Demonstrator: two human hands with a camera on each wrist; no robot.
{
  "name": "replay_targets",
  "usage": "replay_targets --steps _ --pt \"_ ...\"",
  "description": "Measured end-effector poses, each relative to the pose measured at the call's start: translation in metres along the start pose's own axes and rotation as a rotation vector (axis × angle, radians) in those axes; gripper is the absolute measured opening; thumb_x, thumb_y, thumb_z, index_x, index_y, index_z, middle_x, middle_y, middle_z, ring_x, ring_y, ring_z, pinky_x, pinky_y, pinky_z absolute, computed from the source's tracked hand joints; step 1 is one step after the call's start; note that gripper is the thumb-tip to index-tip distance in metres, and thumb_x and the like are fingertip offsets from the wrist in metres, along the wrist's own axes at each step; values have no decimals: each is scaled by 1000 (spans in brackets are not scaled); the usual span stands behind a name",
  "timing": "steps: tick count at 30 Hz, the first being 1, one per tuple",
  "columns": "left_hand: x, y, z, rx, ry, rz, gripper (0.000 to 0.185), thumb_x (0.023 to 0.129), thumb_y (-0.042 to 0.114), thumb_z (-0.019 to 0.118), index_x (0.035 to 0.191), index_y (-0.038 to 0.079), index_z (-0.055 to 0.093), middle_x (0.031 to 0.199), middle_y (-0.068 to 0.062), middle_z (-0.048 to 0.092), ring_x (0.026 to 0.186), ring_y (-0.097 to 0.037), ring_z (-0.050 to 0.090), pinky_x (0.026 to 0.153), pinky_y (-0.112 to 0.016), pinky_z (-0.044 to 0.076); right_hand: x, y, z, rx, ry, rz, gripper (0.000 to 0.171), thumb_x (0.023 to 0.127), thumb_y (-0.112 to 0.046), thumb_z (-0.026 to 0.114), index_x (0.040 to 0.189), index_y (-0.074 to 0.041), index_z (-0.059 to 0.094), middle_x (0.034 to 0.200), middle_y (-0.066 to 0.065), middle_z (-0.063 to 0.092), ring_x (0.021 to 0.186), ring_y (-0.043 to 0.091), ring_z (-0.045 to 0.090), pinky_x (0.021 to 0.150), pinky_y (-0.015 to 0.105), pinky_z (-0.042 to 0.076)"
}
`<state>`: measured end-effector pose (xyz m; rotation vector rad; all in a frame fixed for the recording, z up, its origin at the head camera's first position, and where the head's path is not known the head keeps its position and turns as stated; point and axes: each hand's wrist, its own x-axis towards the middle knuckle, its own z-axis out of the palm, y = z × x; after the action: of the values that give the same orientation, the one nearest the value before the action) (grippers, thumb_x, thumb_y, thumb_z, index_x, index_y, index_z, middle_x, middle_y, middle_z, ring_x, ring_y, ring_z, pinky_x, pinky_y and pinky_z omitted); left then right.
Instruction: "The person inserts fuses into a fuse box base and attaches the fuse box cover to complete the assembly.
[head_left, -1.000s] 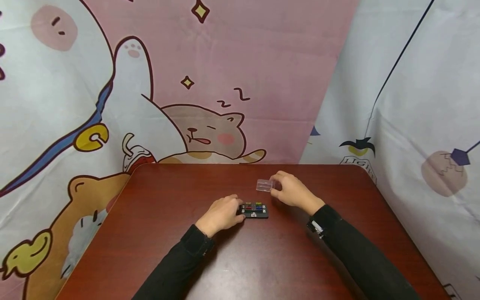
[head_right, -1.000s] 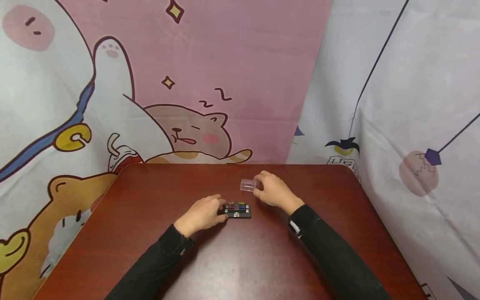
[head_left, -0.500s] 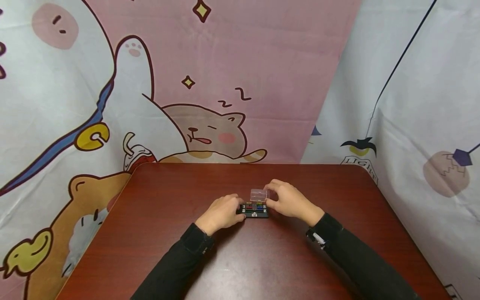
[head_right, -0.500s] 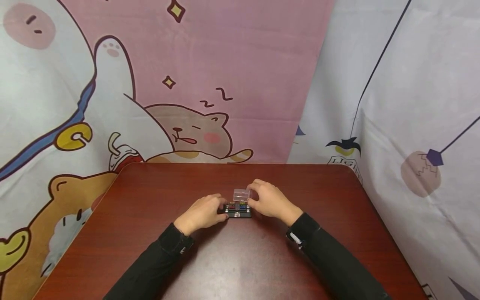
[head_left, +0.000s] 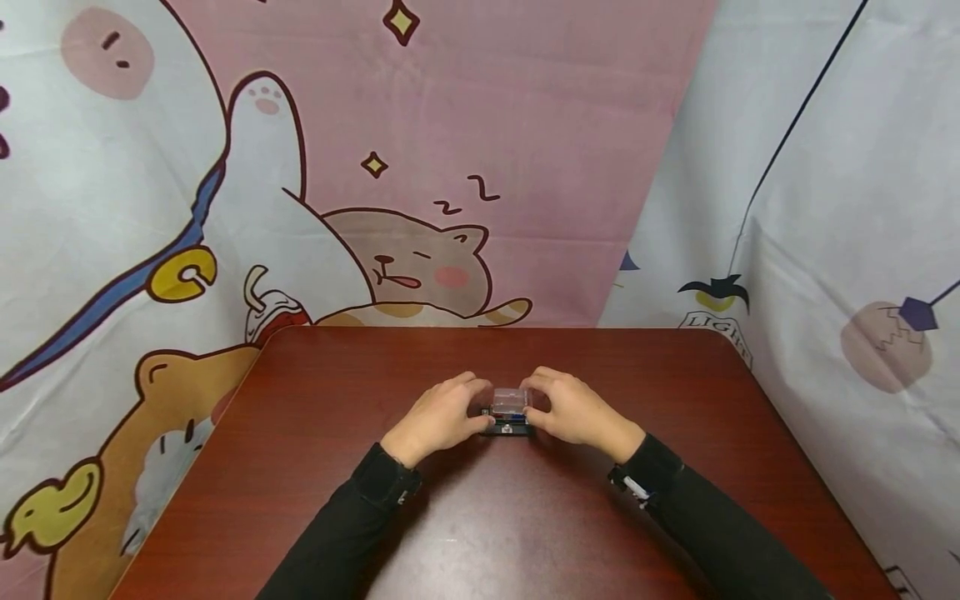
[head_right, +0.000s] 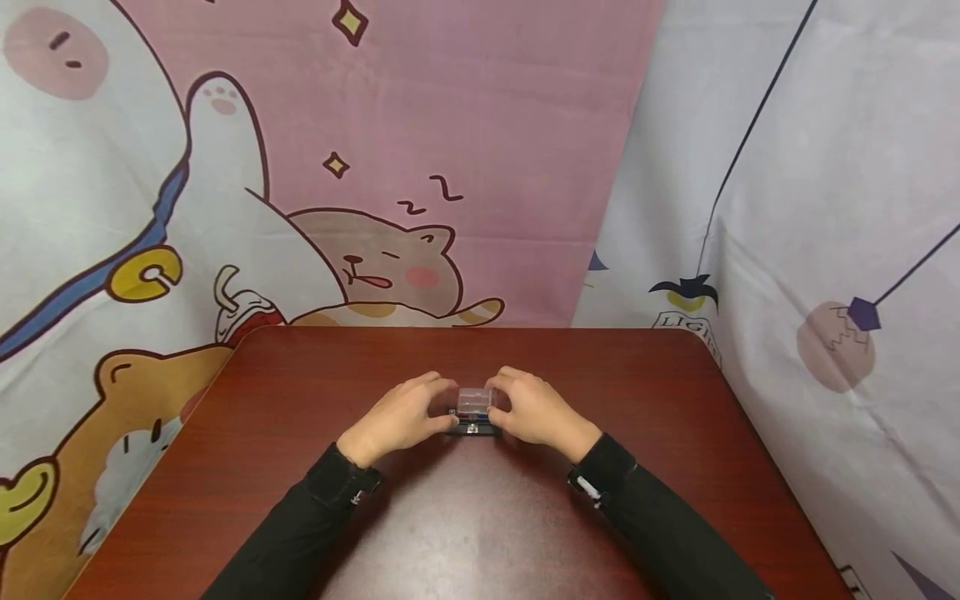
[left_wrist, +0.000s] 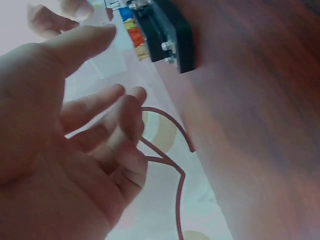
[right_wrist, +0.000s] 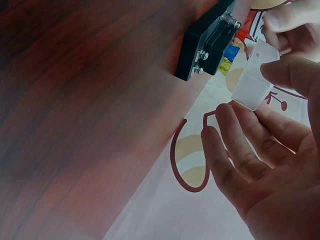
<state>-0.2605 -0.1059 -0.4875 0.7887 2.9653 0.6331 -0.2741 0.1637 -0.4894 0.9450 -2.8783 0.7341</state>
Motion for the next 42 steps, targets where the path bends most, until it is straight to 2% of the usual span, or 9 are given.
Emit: replay_targets --steps 5,10,14,22,42 --pt "-1 2 -2 -37 26 80 54 103 37 81 150 16 66 142 0 70 121 -19 72 103 -45 61 1 -2 2 -17 3 -3 34 98 -27 83 129 -16 75 114 -8 69 91 7 63 83 30 57" --pt "-2 2 1 -28 54 119 44 104 31 79 144 15 70 131 1 72 107 -14 70 96 -39 62 1 -5 3 -24 5 -16 34 98 -27 83 130 -16 76 115 -8 69 90 8 64 82 30 57" --pt "-1 2 2 -15 58 120 39 105 29 79 140 15 72 123 2 72 98 -12 66 91 -36 60 1 -5 4 -22 -11 -20 35 99 -26 83 132 -15 75 116 -8 69 90 8 63 81 28 56" --pt "1 4 1 -19 49 97 36 104 26 79 137 13 73 118 1 71 94 -13 64 86 -35 58 1 -1 7 -6 4 -42 38 99 -25 84 135 -15 75 119 -6 71 92 8 63 82 26 56" --pt "4 -2 13 7 13 86 36 106 29 76 140 15 73 125 0 73 104 -15 71 92 -38 61 -1 3 18 -46 -14 -30 37 100 -27 83 134 -15 76 120 -4 73 98 10 67 91 36 61"
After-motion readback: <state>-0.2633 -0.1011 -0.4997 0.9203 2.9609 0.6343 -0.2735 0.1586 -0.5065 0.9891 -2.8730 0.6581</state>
